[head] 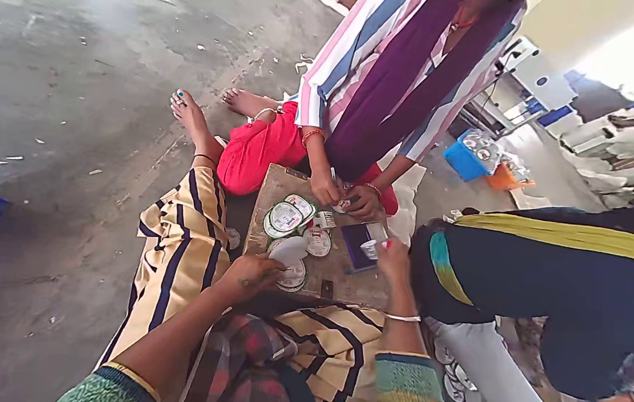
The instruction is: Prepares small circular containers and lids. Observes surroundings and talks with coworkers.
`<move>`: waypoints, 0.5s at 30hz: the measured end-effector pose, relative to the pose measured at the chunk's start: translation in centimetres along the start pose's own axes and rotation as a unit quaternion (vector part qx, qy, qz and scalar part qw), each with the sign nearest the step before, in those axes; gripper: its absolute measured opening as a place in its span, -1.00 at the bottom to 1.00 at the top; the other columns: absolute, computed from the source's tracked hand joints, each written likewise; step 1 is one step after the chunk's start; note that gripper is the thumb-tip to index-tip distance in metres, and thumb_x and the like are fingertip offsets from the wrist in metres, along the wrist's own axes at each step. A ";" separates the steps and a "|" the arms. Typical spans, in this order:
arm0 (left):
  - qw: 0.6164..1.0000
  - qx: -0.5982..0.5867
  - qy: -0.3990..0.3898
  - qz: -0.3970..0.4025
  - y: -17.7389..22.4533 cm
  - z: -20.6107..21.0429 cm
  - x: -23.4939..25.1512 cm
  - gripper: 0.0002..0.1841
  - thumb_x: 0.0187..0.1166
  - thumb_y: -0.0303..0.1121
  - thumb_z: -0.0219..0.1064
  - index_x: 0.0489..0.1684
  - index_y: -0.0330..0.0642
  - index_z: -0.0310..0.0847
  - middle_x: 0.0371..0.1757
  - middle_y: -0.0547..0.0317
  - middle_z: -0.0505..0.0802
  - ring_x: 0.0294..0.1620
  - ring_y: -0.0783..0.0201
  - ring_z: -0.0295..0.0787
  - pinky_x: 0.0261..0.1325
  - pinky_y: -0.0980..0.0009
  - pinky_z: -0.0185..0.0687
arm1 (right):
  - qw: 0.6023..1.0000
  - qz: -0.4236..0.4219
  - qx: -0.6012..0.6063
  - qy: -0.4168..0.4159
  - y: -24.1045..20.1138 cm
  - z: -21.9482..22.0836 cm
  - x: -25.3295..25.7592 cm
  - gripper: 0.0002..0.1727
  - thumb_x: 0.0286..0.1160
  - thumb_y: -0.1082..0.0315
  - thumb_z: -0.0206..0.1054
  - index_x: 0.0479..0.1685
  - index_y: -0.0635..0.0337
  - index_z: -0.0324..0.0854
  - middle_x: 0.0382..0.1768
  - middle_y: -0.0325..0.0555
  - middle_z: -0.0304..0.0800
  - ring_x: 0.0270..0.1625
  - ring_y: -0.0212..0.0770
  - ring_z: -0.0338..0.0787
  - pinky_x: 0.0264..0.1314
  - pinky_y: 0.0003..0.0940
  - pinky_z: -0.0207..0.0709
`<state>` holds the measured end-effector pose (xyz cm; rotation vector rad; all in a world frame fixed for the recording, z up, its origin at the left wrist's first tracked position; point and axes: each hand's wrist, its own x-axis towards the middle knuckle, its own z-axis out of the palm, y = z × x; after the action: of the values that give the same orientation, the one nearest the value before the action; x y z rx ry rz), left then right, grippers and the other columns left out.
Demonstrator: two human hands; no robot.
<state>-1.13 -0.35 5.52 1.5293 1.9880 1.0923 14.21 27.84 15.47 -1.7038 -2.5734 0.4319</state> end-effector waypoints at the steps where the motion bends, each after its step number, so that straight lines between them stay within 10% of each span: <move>1: 1.000 0.008 0.006 0.002 0.0 0.2 -0.1 -0.71 0.69 -0.28 0.31 0.07 -0.31 0.84 0.04 -0.31 0.89 0.02 -0.28 0.87 0.13 -0.24 0.67 | 1.000 0.006 -0.022 -0.014 -0.5 0.9 0.2 -0.48 0.76 0.19 0.19 0.48 0.45 0.43 0.21 0.47 0.72 0.32 0.40 0.71 0.38 0.33 0.45; 9: 0.994 -0.034 0.050 -0.093 1.1 0.3 0.2 -0.71 0.51 -0.25 0.51 -0.16 -0.38 0.88 -0.11 -0.30 0.91 0.03 -0.27 0.87 0.24 -0.25 0.61 | 0.999 -0.003 0.031 0.007 -0.3 0.5 -1.8 -0.49 0.79 0.20 0.17 0.50 0.44 0.41 0.17 0.44 0.73 0.25 0.36 0.75 0.32 0.30 0.50; 15: 0.994 -0.058 0.054 -0.075 0.5 0.3 0.2 -0.70 0.70 -0.28 0.30 0.01 -0.35 0.86 -0.01 -0.26 0.92 0.13 -0.24 0.86 0.30 -0.25 0.58 | 0.972 -0.140 0.186 -0.010 -1.5 2.1 -8.7 -0.65 0.68 0.35 0.19 0.19 0.52 0.52 -0.16 0.28 0.73 -0.10 0.12 0.74 0.00 0.16 0.54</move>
<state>-0.68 0.01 5.75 1.2643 2.0351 1.2281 16.06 18.94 14.97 -1.2009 -2.4879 0.8500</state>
